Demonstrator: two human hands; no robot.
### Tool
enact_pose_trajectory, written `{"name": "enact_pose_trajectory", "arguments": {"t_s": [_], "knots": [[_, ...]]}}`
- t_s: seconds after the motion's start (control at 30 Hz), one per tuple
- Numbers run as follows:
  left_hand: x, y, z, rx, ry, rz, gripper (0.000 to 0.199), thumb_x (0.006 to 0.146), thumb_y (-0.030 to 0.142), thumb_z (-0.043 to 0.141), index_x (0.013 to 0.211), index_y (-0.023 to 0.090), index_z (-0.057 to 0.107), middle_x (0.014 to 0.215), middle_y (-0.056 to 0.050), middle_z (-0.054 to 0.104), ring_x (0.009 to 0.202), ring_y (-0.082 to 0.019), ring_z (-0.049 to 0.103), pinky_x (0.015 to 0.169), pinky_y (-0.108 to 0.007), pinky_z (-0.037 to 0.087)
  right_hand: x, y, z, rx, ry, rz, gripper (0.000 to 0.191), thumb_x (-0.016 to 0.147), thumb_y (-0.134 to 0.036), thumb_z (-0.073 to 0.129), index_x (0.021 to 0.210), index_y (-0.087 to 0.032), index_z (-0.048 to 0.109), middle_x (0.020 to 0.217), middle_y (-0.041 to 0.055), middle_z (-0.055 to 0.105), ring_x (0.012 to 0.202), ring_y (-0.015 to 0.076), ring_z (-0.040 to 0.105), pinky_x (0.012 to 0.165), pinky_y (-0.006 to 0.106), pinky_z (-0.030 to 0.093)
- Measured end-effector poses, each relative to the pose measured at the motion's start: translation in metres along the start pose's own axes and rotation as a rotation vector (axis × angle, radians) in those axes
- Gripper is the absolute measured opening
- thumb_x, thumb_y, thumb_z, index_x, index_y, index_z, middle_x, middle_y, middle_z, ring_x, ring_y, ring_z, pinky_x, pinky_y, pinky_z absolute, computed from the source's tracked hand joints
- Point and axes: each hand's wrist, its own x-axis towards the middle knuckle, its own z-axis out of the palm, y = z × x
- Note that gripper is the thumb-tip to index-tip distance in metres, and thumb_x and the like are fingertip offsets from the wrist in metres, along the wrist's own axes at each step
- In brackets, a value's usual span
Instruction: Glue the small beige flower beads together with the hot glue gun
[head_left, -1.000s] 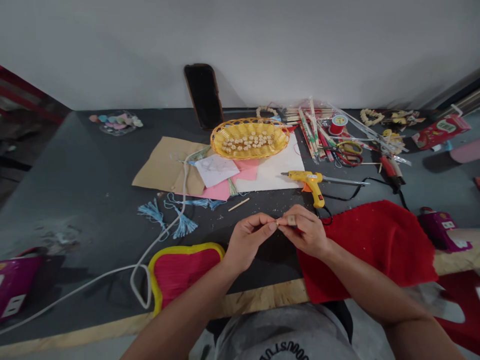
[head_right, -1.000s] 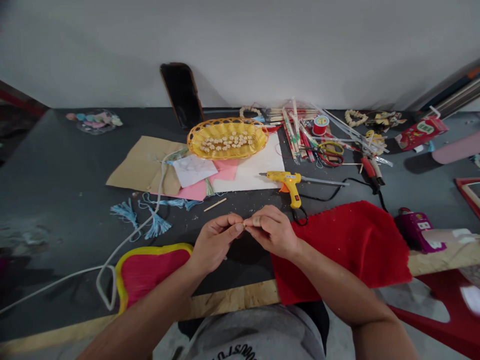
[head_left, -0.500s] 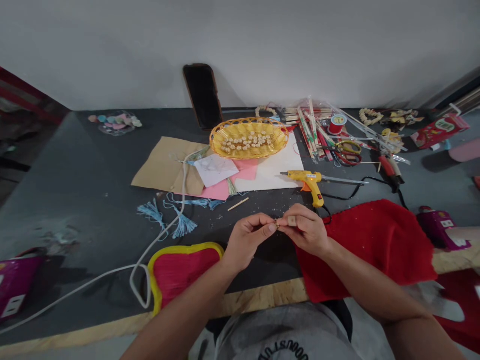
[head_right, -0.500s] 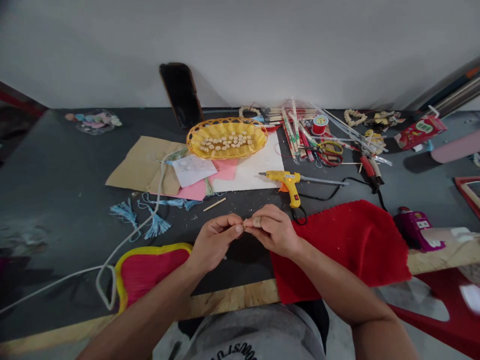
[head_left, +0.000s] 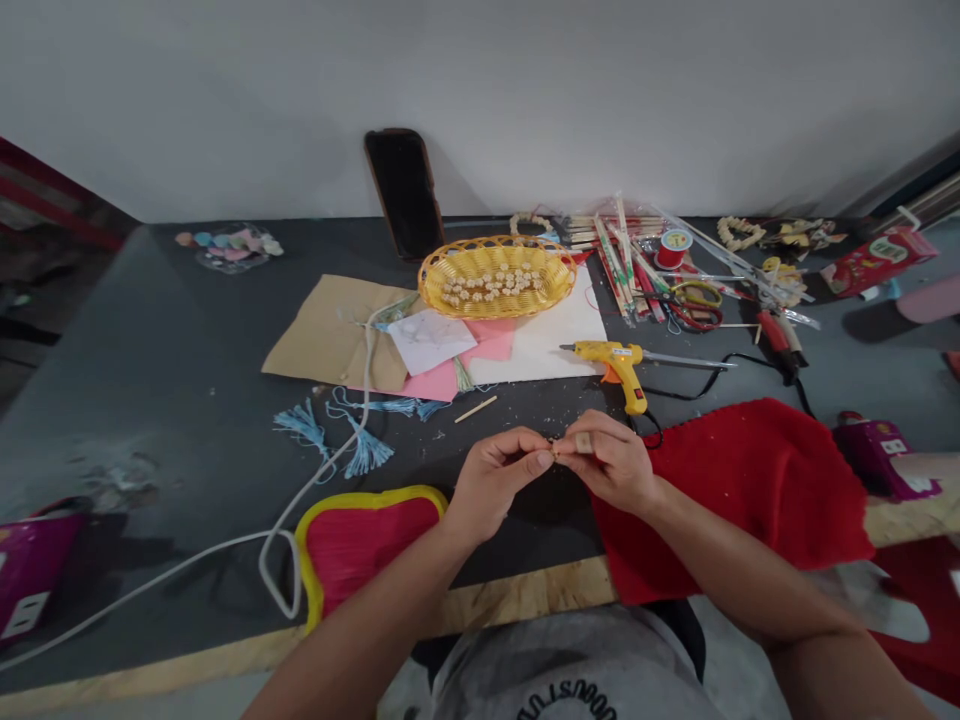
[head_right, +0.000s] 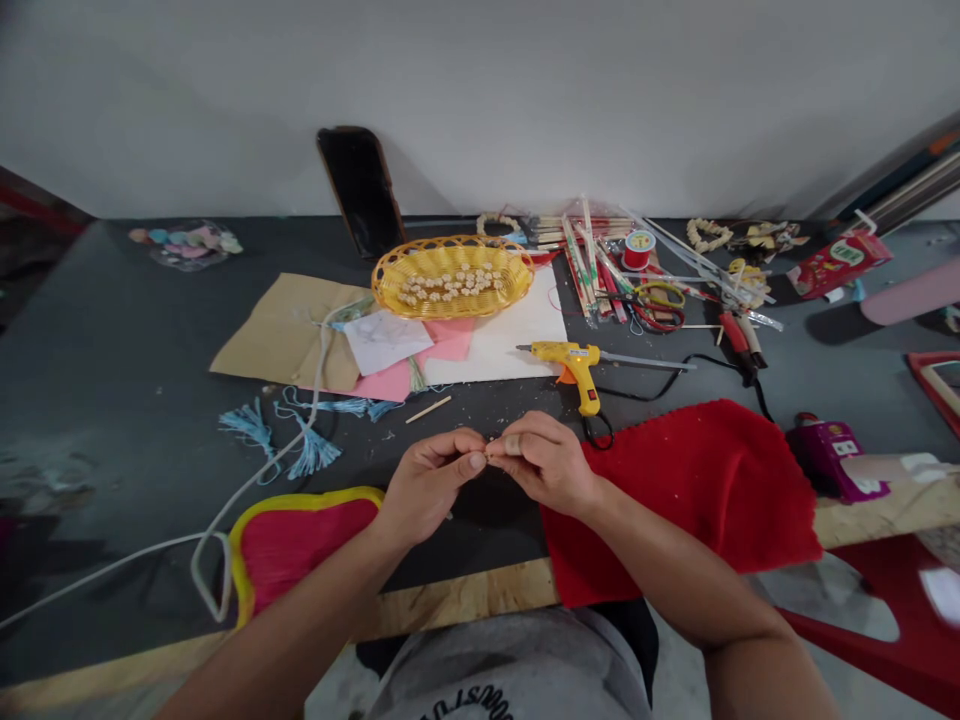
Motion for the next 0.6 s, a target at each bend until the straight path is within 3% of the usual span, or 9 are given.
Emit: {"name": "enact_pose_trajectory", "arguments": {"t_s": [0.17, 0.6], "knots": [[0.0006, -0.0024, 0.0001, -0.018, 0.008, -0.009, 0.014, 0.071, 0.029, 0.081, 0.08, 0.02, 0.078, 0.076, 0.0, 0.067, 0.068, -0.009, 0.053, 0.067, -0.021, 0.04, -0.0001, -0.0003, 0.0002, -0.027, 0.011, -0.007, 0.012, 0.084, -0.012, 0.066, 0.093, -0.019, 0.064, 0.077, 0.0046, 0.067, 0.068, 0.0132, 0.062, 0.061, 0.026, 0.054], [0.0007, 0.001, 0.0029, -0.106, 0.045, -0.116, 0.023, 0.064, 0.033, 0.086, 0.075, 0.016, 0.075, 0.065, 0.002, 0.065, 0.061, -0.006, 0.049, 0.06, -0.018, 0.036, 0.0, -0.0003, -0.0013, -0.023, 0.001, 0.0, 0.012, 0.085, -0.01, 0.063, 0.094, -0.018, 0.065, 0.079, 0.0062, 0.067, 0.07, 0.0143, 0.063, 0.062, 0.026, 0.054]]}}
